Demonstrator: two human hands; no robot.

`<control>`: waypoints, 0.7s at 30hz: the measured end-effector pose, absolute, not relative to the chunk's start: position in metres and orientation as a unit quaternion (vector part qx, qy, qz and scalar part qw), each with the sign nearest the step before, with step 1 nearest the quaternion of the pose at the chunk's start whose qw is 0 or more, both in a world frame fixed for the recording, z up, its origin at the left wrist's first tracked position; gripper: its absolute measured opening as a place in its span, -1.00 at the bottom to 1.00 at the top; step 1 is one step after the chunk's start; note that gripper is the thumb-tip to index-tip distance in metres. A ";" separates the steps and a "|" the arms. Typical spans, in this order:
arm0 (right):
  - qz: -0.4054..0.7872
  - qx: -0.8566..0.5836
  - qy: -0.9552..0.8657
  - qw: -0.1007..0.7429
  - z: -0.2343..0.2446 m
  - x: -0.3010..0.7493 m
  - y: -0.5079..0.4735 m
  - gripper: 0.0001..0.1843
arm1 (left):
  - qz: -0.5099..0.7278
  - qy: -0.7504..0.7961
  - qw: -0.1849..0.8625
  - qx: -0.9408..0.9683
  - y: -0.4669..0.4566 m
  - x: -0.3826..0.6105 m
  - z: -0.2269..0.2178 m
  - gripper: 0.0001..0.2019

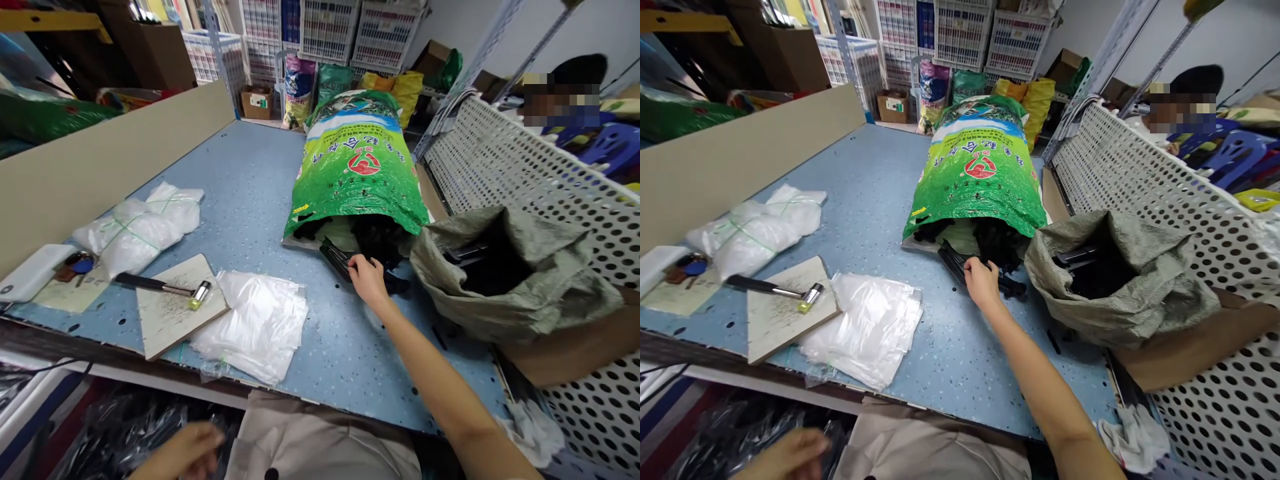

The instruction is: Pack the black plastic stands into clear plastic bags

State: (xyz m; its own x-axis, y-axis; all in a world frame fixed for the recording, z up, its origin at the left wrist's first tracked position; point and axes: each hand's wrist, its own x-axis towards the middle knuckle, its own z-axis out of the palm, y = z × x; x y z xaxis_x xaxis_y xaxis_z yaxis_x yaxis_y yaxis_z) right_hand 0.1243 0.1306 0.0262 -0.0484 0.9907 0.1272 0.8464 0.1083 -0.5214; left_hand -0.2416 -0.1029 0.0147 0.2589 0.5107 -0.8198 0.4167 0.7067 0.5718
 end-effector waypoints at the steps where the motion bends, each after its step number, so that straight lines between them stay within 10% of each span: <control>1: 0.183 -0.652 -0.685 0.269 0.028 0.127 0.121 -0.88 | 0.061 0.580 0.709 0.396 -0.090 -0.232 0.023 -0.44; 5: 0.570 -0.520 -0.427 0.472 0.033 0.110 0.060 -0.72 | 0.278 0.471 0.694 0.469 -0.019 -0.153 0.052 -0.47; 10: 0.841 -0.324 -0.226 0.369 0.033 0.084 -0.016 -0.64 | 0.425 0.292 0.746 0.421 0.022 -0.055 0.059 -0.35; 21: 0.116 -0.527 -0.790 0.293 0.067 0.130 0.025 -0.60 | 0.338 0.501 0.525 0.599 -0.003 -0.047 0.069 -0.35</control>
